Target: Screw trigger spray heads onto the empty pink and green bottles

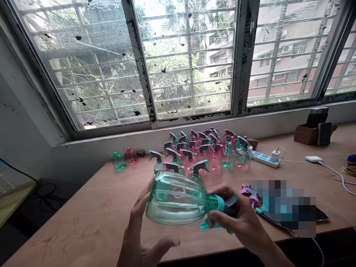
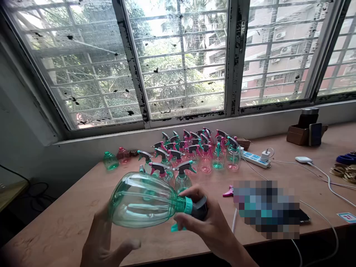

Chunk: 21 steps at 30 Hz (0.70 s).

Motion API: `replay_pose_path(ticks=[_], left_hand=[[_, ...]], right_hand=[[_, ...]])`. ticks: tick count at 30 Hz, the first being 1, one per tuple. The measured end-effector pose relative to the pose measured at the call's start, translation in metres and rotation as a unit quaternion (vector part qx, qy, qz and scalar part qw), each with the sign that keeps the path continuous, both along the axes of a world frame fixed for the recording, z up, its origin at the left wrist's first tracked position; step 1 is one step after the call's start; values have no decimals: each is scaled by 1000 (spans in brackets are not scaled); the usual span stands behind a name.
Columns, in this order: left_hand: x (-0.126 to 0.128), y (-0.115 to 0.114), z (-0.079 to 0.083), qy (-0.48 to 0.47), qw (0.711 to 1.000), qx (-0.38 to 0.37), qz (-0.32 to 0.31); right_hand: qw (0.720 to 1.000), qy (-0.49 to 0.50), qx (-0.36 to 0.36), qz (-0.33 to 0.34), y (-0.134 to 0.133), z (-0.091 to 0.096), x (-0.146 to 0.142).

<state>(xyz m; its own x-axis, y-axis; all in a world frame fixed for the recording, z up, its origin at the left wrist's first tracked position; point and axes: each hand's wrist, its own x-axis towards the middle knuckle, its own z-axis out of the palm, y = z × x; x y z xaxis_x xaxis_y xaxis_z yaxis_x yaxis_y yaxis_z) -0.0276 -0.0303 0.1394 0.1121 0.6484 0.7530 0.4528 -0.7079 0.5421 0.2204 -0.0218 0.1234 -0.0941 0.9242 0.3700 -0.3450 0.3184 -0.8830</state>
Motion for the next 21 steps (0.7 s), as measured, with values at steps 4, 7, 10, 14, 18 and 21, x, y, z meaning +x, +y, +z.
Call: replay_pose_path(ticks=[4, 7, 10, 14, 18, 21], left_hand=[[2, 4, -3, -48, 998, -38, 24], [3, 7, 1, -24, 999, 7, 28], [-1, 10, 3, 29, 997, 73, 18], [-3, 9, 3, 6, 999, 39, -13], [-3, 8, 4, -47, 998, 23, -37], [-5, 9, 4, -10, 998, 61, -34]], right_hand=[[992, -77, 68, -70, -1, 0, -2], [999, -32, 12, -29, 0, 1, -2], [997, 9, -54, 45, 0, 2, -2], [1000, -19, -17, -3, -4, 1, -6], [997, -58, 26, -48, -6, -1, -9], [1000, -7, -16, 17, -2, -2, -9]])
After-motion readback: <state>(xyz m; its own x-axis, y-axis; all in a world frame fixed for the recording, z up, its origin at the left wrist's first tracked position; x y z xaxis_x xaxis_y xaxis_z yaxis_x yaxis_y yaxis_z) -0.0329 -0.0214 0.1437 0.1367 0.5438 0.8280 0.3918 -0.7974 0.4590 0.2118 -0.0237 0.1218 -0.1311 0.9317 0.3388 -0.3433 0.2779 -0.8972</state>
